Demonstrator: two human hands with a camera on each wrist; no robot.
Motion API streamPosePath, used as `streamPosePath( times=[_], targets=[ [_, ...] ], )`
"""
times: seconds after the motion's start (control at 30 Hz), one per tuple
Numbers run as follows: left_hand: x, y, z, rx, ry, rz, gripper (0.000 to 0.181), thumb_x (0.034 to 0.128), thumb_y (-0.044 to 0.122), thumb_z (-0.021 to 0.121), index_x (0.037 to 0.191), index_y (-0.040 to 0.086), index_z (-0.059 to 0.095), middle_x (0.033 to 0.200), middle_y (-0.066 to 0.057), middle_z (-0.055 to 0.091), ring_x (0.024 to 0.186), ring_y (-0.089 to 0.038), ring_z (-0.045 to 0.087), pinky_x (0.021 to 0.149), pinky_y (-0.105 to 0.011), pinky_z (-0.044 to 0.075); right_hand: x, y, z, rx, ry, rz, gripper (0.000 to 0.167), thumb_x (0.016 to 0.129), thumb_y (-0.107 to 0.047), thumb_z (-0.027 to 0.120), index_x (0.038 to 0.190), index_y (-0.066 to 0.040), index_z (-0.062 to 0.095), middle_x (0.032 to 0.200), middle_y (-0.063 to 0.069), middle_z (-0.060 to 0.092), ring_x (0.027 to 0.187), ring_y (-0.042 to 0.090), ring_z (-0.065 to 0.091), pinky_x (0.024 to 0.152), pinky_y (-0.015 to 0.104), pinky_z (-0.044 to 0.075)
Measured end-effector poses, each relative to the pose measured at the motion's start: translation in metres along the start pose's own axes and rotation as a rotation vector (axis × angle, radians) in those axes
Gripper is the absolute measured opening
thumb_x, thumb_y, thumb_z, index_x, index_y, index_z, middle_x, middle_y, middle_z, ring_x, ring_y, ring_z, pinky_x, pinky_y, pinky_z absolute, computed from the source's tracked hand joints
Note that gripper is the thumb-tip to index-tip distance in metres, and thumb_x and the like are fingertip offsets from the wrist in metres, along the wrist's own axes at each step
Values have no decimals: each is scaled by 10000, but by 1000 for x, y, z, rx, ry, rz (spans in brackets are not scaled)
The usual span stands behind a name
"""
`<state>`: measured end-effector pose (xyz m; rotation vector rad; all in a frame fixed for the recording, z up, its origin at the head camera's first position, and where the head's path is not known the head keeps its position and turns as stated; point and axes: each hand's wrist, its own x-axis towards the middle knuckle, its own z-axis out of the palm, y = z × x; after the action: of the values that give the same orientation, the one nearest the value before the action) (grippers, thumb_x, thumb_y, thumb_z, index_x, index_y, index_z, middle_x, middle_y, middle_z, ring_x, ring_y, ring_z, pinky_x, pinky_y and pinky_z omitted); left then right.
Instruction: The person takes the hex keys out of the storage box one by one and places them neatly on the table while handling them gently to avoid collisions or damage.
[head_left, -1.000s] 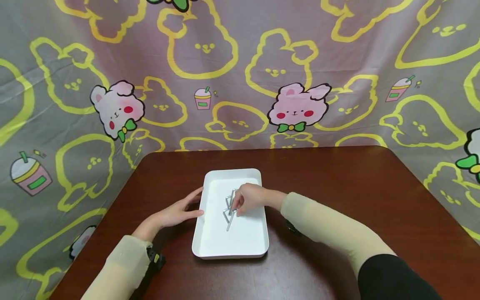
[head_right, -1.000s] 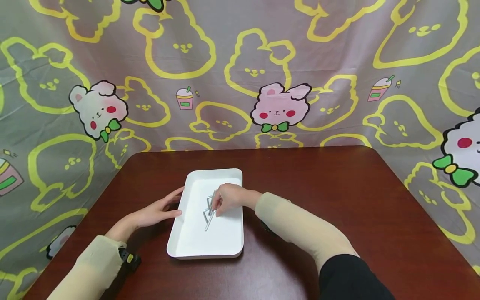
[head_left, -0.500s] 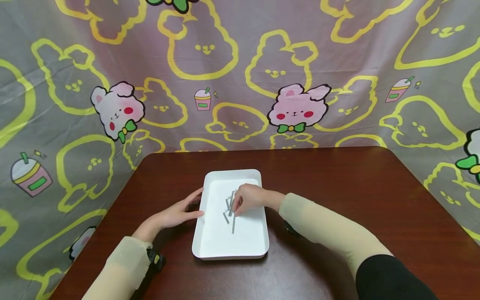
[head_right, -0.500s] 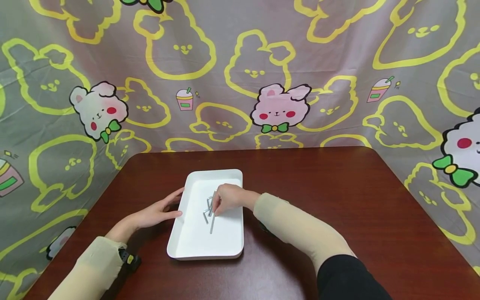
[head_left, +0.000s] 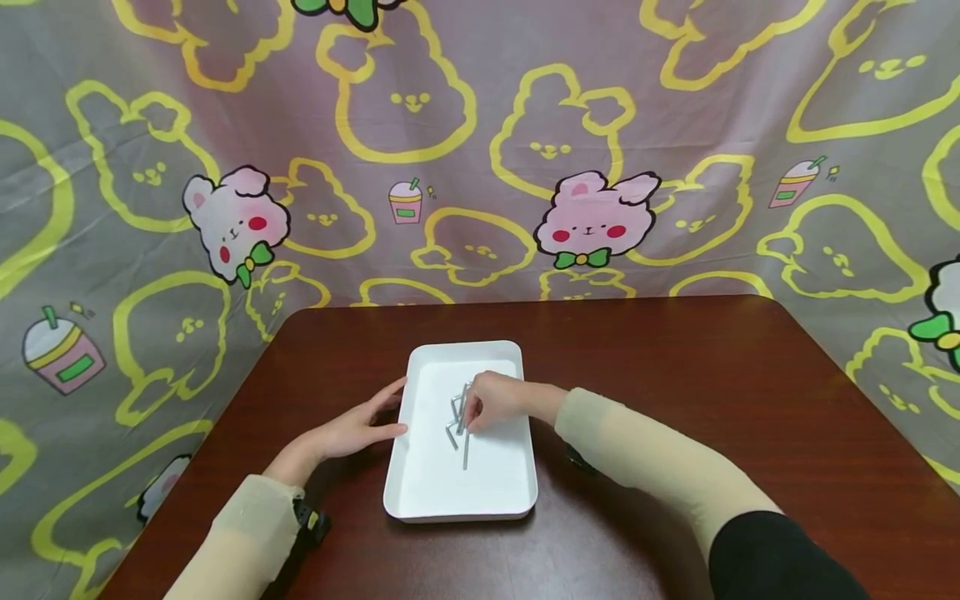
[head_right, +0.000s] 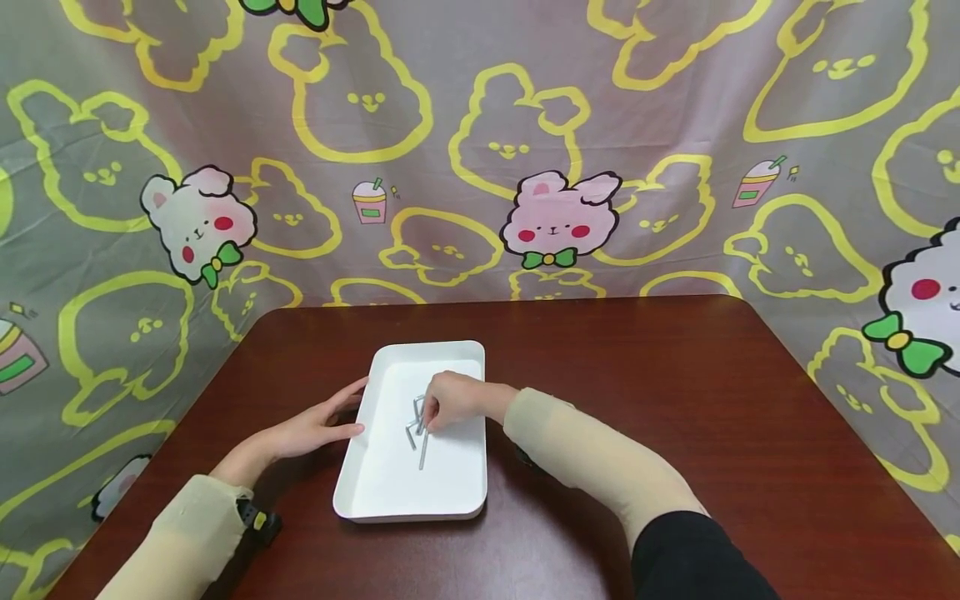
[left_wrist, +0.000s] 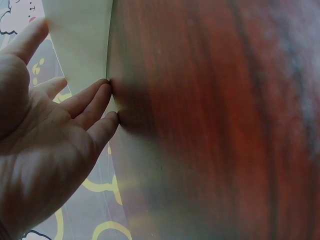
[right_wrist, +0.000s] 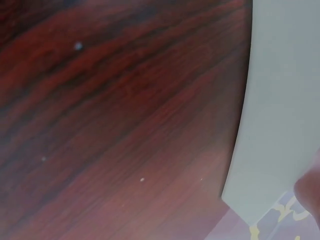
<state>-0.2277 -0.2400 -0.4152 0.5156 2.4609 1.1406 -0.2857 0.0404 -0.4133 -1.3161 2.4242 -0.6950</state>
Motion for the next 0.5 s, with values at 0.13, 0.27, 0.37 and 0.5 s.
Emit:
streamPosePath(
  times=[0.13,0.27,0.37,0.5],
  targets=[
    [-1,-1,1,-2,2,-1,842,941,279,654,1572,175,106,1526,-207,302,1395,-374,275,1079,-601,205,3,2,2,-33,-5,-8,71,785,-67,796,732,-104,765,664,-124,624,664,9,508,656,172,442],
    [-1,2,1,-8,3,3,840,944,268,651,1572,168,102,1525,-217,297,1394,-383,271,1076,-610,200,3,2,3,-27,5,-11,118,781,-51,787,701,-125,742,642,-122,610,647,15,495,636,175,433],
    [-1,2,0,-7,3,-1,840,942,274,654,1572,173,106,1525,-212,301,1396,-376,272,1079,-605,198,2,1,3,-26,5,-11,128,790,-52,781,698,-130,738,635,-122,606,641,20,492,629,177,426],
    [0,-1,0,-2,1,1,844,940,283,656,1572,176,106,1524,-212,303,1396,-377,270,1079,-606,198,3,2,2,-34,1,-30,122,792,-62,781,704,-135,740,632,-138,604,631,10,496,624,169,423]
  ],
)
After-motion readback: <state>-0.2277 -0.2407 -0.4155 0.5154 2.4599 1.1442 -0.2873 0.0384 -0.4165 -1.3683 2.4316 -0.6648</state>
